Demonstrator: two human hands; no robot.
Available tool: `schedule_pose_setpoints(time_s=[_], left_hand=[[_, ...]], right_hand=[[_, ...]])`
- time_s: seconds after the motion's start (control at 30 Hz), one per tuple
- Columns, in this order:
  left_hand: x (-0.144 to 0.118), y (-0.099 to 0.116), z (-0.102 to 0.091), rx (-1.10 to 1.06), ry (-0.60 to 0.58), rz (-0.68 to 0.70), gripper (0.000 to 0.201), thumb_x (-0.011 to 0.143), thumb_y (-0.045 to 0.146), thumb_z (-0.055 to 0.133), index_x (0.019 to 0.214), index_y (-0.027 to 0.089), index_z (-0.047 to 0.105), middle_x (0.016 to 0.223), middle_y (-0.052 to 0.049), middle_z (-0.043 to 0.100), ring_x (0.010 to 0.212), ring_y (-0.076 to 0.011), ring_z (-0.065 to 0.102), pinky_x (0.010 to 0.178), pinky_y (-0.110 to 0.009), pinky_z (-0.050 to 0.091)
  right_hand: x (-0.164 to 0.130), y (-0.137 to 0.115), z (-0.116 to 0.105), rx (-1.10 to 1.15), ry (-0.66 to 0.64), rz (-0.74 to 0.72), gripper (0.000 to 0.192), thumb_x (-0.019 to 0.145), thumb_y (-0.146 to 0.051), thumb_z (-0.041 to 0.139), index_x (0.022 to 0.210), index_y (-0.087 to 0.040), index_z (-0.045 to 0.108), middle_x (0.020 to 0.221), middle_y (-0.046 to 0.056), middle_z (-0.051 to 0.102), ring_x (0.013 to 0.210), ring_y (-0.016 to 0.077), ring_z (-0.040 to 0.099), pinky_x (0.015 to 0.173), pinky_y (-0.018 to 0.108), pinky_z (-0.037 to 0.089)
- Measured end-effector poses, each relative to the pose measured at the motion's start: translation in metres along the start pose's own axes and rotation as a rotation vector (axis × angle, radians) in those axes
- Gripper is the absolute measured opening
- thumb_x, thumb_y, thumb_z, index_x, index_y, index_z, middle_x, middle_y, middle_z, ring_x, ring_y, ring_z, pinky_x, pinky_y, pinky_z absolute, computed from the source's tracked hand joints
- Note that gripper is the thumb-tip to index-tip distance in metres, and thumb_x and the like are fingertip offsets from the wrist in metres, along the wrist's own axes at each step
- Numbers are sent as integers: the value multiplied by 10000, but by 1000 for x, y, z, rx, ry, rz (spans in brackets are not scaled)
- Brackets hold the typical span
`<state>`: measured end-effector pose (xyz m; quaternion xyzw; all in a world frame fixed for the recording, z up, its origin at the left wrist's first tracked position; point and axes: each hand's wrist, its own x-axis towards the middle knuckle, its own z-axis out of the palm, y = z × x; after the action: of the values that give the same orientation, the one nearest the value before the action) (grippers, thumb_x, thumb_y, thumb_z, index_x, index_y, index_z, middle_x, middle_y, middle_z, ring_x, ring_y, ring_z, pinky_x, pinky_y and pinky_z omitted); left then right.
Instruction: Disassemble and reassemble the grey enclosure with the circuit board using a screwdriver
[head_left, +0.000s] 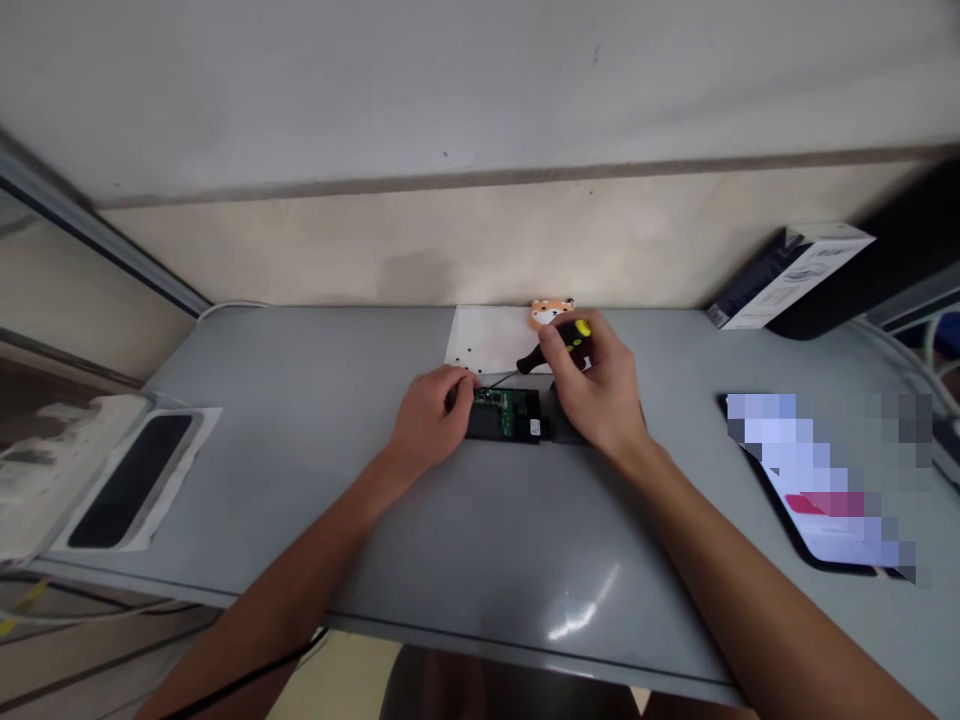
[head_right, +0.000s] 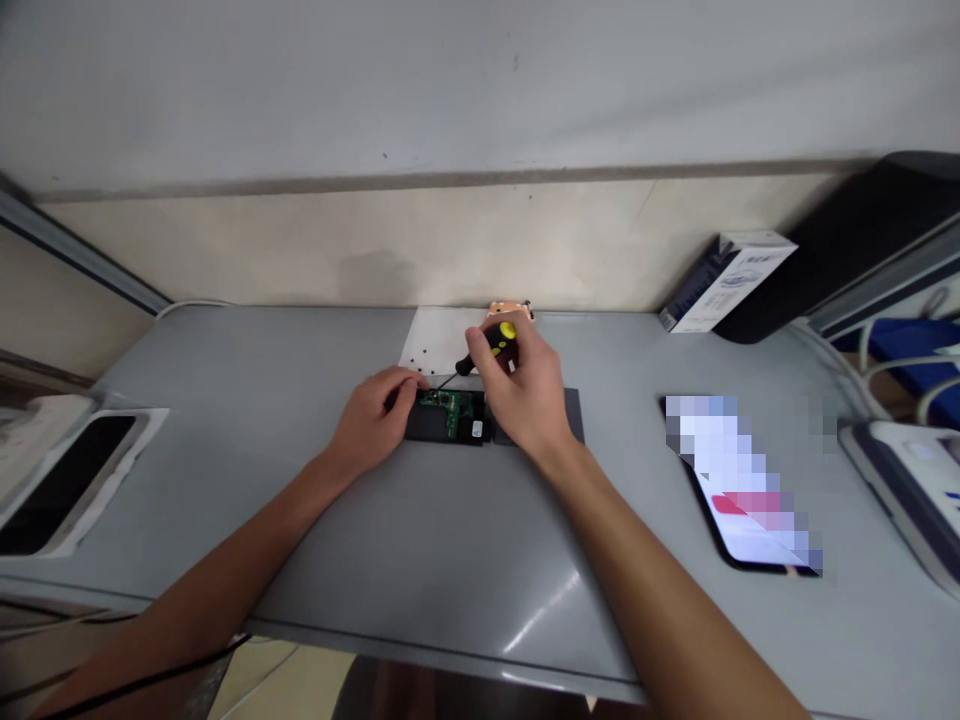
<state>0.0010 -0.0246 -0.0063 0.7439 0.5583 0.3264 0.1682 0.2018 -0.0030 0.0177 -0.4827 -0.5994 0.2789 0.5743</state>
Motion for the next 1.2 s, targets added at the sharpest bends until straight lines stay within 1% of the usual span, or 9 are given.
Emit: schedule_pose_setpoints(time_s=[0.1,0.23,0.3,0.43,0.6,0.77,0.93,1.07,1.2], left_hand=[[-1,1,1,11,0,5,252,1013,219,466,899,237,689,948,-31,776,881,-208,710,898,-380,542],[-2,1,2,26,0,-5,147,936,189,573,929,239,711,958,-23,745,852,-199,695,879,-371,552],[-2,1,2,31,-1,-15,128,915,190,607,939,237,724,975,-25,730,844,-196,690,877,-372,558],[0,0,2,0,-1,-20,115,911,200,633,930,233,742,967,-29,707,835,-188,681,854,-358,568],[0,-2,3,-52,14,-38,86,908,226,668,912,238,753,944,-20,683,820,-173,661,833,-344,565],[0,-3,3,-97,39,-30,65,907,244,696,903,238,761,943,-15,669,806,-158,646,830,-333,566],[1,-4,3,-104,50,-17,68,904,217,701,888,239,763,936,-13,666,804,-153,643,833,-329,567],[0,-4,4,-111,62,-4,68,902,214,707,896,240,769,936,-11,659,786,-145,634,805,-318,560],[0,-3,3,-110,72,-6,75,899,212,712,897,244,779,938,-11,657,766,-139,620,754,-307,538]], right_hand=[[-1,-2,-1,-11,2,-29,247,951,-479,670,890,-246,615,772,-22,624,601,110,506,567,266,433],[0,-4,-3,7,36,-41,263,958,-498,656,905,-244,615,818,-12,643,621,106,525,582,264,461],[2,-4,-4,30,39,-37,259,960,-494,654,909,-244,614,842,-10,652,631,104,534,588,264,472],[3,-4,-4,62,51,-23,257,962,-490,658,912,-241,619,853,-9,662,641,105,548,587,262,481],[4,-4,-5,64,75,-11,327,956,-564,653,907,-243,619,852,-5,674,667,115,575,590,261,492],[5,-3,-4,60,91,-31,365,948,-606,649,904,-244,621,821,-18,634,661,111,573,590,257,503],[4,-3,-5,74,102,-29,386,943,-628,647,902,-245,622,802,-14,618,678,120,576,597,265,499],[5,-3,-5,89,114,-26,390,936,-633,656,901,-245,628,804,-11,618,699,128,594,610,271,502],[6,-3,-6,81,116,-16,395,931,-641,658,900,-248,629,799,-14,627,677,125,585,601,272,499]])
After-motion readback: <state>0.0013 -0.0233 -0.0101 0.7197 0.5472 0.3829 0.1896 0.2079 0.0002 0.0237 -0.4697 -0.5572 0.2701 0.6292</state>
